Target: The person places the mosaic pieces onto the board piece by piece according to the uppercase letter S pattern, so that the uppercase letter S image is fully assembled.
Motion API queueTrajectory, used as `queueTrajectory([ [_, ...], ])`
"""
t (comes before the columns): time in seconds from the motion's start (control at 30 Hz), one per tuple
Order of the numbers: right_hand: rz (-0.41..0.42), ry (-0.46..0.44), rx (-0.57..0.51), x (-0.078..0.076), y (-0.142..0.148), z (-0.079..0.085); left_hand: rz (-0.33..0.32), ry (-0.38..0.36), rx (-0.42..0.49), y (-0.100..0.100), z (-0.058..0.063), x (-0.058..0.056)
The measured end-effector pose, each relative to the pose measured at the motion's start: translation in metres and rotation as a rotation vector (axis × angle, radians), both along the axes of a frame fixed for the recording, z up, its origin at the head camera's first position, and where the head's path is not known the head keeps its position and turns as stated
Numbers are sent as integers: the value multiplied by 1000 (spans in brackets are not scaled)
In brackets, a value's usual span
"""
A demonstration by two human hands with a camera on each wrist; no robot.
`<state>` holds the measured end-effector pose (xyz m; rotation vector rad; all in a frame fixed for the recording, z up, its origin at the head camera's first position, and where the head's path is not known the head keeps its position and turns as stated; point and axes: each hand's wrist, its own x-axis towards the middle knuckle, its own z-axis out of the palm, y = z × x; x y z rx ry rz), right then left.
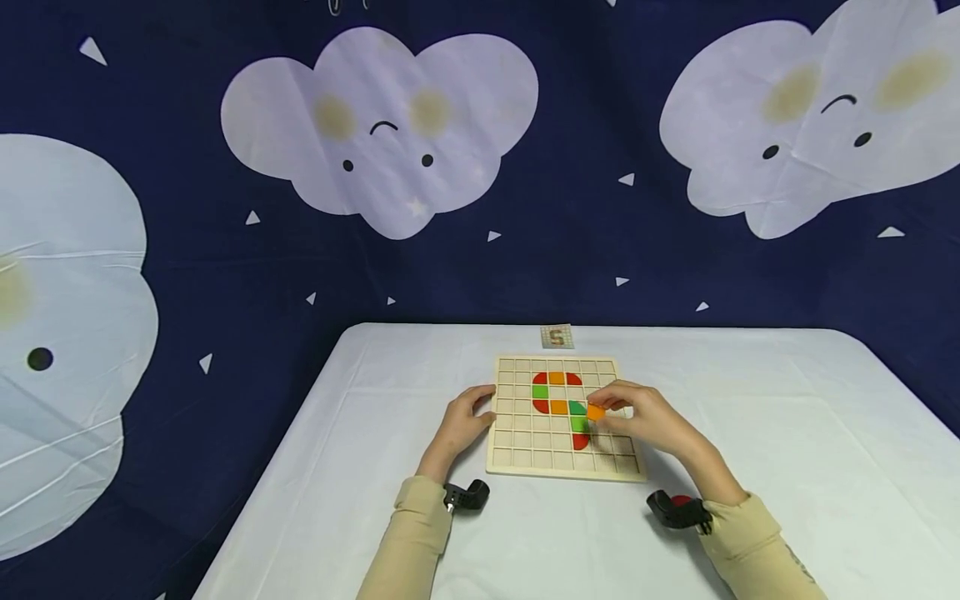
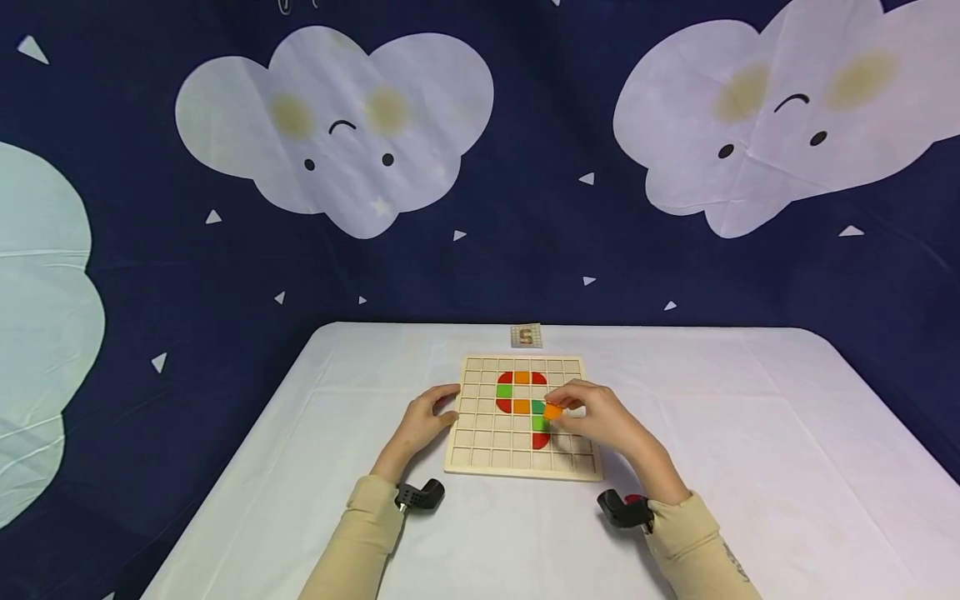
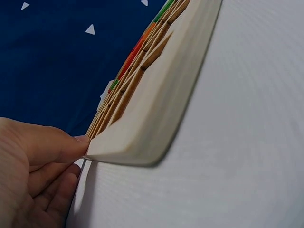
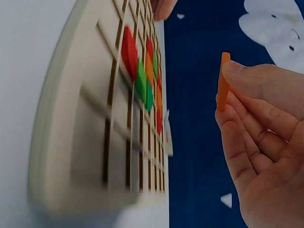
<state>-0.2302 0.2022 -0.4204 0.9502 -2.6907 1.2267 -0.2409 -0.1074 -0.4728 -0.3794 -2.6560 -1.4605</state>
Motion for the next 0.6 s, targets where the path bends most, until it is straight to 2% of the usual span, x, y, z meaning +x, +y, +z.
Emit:
queueTrajectory([
  [0.13, 39, -33, 7, -3, -17, -1, 5, 0, -10, 1, 0, 0],
  [0.33, 102, -33, 41, -4, -36, -9, 18, -22, -2, 2, 1, -1],
  [0.6, 117, -36, 115, 0, -47, -21, 28, -45, 8, 2, -1, -2],
])
